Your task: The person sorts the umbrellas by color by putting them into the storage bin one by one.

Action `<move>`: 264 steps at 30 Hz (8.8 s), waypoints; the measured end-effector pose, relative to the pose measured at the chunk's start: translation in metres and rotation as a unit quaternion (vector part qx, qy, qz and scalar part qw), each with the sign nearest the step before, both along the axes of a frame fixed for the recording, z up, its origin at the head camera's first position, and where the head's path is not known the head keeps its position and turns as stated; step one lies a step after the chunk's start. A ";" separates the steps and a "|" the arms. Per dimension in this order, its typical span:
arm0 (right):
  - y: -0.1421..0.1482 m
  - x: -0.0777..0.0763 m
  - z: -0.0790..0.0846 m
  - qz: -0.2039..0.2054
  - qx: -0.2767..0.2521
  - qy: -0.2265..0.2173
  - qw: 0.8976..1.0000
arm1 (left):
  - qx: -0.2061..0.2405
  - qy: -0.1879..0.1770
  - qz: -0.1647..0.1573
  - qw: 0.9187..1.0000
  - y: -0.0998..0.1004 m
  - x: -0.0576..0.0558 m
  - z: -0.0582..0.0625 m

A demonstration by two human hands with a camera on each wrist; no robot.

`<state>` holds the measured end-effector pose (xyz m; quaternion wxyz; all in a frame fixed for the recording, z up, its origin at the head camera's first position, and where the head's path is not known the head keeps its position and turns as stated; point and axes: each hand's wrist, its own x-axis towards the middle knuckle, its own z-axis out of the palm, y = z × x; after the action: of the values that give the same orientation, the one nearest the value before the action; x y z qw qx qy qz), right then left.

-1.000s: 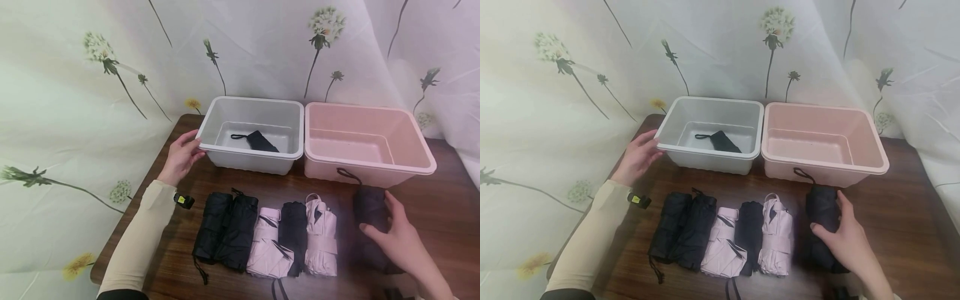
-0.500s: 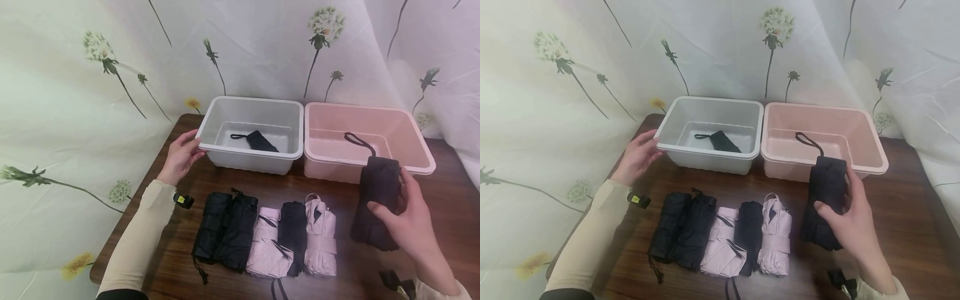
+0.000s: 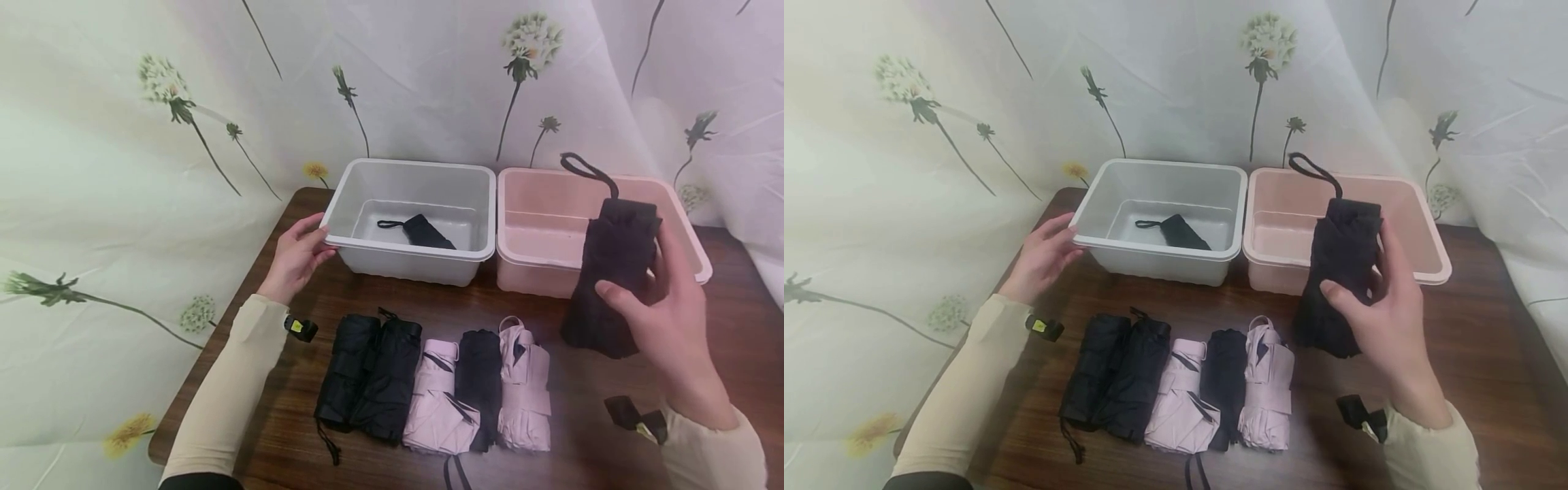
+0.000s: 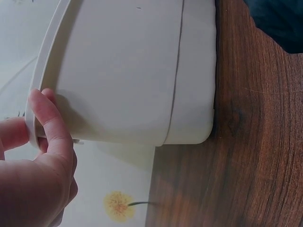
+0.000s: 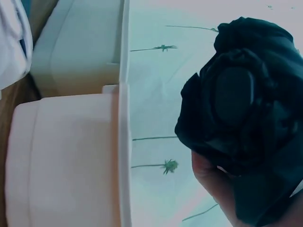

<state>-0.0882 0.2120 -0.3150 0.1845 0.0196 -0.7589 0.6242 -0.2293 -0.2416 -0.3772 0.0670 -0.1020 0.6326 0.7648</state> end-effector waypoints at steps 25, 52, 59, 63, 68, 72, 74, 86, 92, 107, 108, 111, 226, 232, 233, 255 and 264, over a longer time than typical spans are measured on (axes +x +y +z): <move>-0.052 -0.068 0.033 0.050 -0.123 0.090 0.987 | -0.008 0.002 -0.002 1.000 -0.003 0.000 -0.002; -0.121 -0.127 0.003 0.065 0.101 0.056 0.991 | -0.012 -0.002 0.000 1.000 -0.005 0.001 -0.002; -0.131 -0.135 -0.005 0.066 0.153 0.060 0.984 | -0.015 -0.004 -0.001 1.000 -0.004 0.002 -0.001; -0.132 -0.139 -0.009 0.052 0.210 0.068 0.974 | -0.023 -0.004 0.003 1.000 -0.004 0.001 -0.001; -0.135 -0.137 -0.009 0.030 0.304 0.032 0.952 | -0.021 -0.005 0.002 1.000 -0.005 0.001 -0.001; -0.135 -0.131 -0.006 0.031 0.328 0.028 0.944 | -0.018 -0.007 -0.002 1.000 -0.005 0.001 -0.002; -0.131 -0.129 -0.006 0.032 0.327 0.025 0.944 | -0.018 -0.006 -0.001 1.000 -0.005 0.001 -0.003; -0.095 -0.114 0.006 0.047 0.301 0.015 0.952 | -0.006 0.001 0.000 1.000 -0.005 -0.002 -0.006; -0.077 -0.099 0.013 0.047 0.262 0.042 0.963 | -0.006 -0.001 0.000 1.000 -0.006 -0.005 -0.006; -0.038 -0.051 0.035 -0.001 0.270 0.084 0.959 | 0.001 -0.007 -0.003 1.000 -0.006 -0.002 -0.003; -0.035 -0.048 0.036 0.000 0.263 0.082 0.961 | 0.001 -0.006 -0.003 1.000 -0.007 -0.002 -0.003; -0.024 -0.038 0.038 -0.007 0.258 0.071 0.963 | 0.002 -0.008 -0.003 1.000 -0.007 -0.002 -0.003; -0.023 0.044 -0.061 0.022 0.246 -0.135 0.959 | -0.005 -0.004 -0.008 1.000 -0.004 -0.001 -0.003; -0.019 0.042 -0.048 -0.003 0.246 -0.102 0.964 | -0.004 -0.005 -0.008 1.000 -0.004 -0.001 -0.003; -0.019 0.041 -0.045 -0.007 0.244 -0.101 0.964 | -0.004 -0.005 -0.008 1.000 -0.004 -0.001 -0.003; -0.015 0.021 -0.010 -0.025 0.083 0.020 0.996 | -0.003 -0.007 -0.004 1.000 -0.004 -0.001 -0.003; -0.011 0.013 0.001 -0.018 -0.018 0.035 0.999 | 0.000 -0.007 -0.004 1.000 -0.004 -0.002 -0.004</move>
<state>-0.0749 0.2010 -0.3143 0.2224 0.0243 -0.7408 0.6333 -0.2312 -0.2454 -0.3807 0.0744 -0.1054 0.6326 0.7636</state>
